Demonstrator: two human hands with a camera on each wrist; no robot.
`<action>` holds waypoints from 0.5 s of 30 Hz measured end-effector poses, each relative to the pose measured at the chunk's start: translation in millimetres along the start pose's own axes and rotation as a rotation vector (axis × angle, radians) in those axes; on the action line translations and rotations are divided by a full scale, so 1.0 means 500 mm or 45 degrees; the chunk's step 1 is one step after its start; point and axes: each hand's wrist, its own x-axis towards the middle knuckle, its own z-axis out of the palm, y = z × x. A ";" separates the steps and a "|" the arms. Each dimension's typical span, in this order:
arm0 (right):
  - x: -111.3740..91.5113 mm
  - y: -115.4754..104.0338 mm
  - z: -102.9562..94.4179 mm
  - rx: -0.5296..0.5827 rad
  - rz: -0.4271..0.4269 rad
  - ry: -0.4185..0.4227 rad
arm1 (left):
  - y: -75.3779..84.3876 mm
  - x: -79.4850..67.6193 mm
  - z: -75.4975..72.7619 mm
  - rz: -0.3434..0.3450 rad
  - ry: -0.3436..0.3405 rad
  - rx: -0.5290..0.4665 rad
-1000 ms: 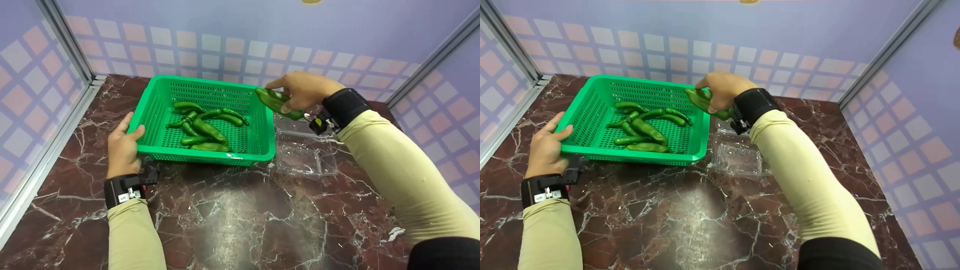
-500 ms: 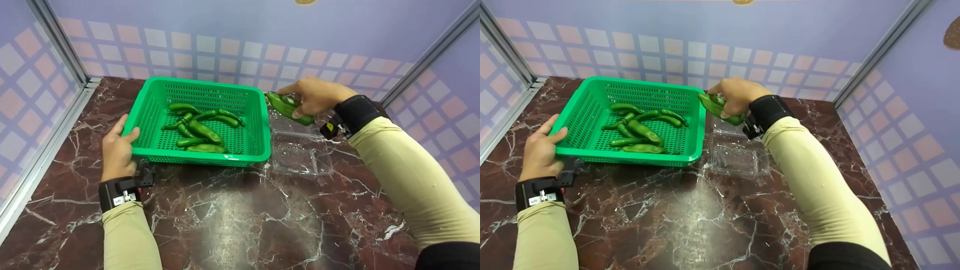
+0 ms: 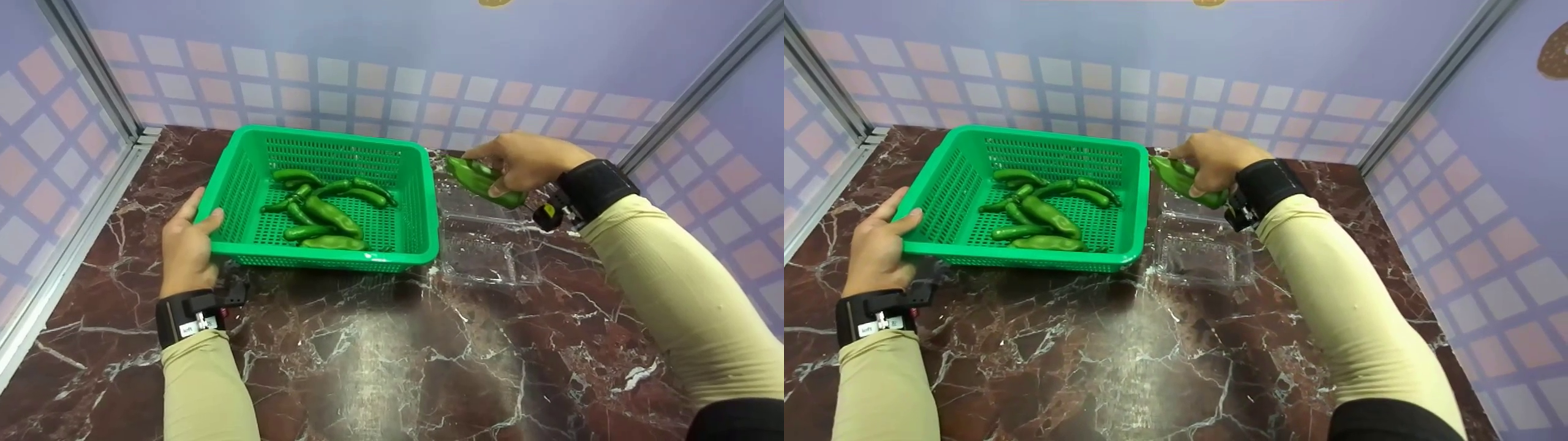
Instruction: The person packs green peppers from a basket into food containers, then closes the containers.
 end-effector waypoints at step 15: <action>-0.018 0.031 0.021 0.020 -0.008 0.018 | -0.005 0.003 -0.005 0.015 -0.005 0.002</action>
